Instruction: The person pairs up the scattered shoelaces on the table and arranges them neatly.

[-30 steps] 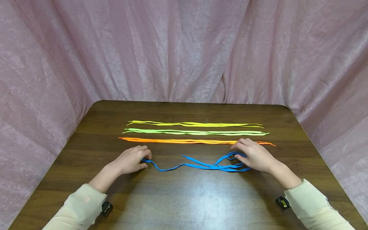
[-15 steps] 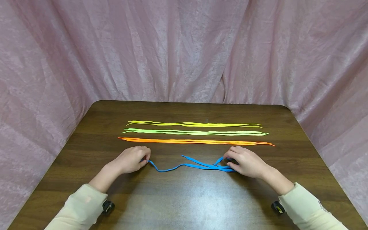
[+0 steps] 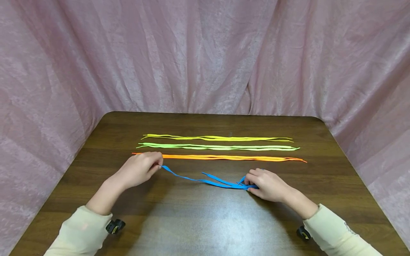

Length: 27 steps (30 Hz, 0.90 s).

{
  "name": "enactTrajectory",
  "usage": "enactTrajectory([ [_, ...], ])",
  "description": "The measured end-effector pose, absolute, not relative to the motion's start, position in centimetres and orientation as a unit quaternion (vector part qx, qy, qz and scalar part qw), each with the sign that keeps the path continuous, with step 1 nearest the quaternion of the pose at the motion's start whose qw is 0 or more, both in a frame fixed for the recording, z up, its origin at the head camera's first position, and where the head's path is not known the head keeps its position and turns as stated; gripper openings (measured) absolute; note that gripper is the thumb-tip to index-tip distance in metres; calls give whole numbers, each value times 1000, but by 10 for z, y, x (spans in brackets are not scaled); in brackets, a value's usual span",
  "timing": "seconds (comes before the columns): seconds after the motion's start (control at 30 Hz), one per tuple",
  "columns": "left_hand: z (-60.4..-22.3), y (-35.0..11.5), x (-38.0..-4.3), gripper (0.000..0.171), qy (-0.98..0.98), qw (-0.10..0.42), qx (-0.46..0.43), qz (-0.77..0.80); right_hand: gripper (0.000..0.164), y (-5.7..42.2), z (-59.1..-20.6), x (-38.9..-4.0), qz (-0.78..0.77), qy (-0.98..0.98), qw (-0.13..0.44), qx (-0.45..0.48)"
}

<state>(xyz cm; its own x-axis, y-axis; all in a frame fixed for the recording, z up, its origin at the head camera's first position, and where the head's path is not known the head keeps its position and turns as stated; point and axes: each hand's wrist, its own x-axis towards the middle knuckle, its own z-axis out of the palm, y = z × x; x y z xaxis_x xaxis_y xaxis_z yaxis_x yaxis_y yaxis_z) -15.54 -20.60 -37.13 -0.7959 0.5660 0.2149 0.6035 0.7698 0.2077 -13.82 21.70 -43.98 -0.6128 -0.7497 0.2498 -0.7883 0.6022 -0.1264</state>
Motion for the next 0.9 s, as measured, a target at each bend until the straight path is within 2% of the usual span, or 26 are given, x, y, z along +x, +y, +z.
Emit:
enactTrajectory([
  [0.23,-366,-212,-155,20,-943,74,-295,-136,18,217,-439,-137,110,-901,62,416],
  [0.6,-370,-224,-158,19,-942,86,-293,-139,15,220,-430,-140,142,-898,85,408],
  [0.9,-370,-234,-157,13,-945,71,-283,-145,8,230,-415,-142,148,-908,84,382],
])
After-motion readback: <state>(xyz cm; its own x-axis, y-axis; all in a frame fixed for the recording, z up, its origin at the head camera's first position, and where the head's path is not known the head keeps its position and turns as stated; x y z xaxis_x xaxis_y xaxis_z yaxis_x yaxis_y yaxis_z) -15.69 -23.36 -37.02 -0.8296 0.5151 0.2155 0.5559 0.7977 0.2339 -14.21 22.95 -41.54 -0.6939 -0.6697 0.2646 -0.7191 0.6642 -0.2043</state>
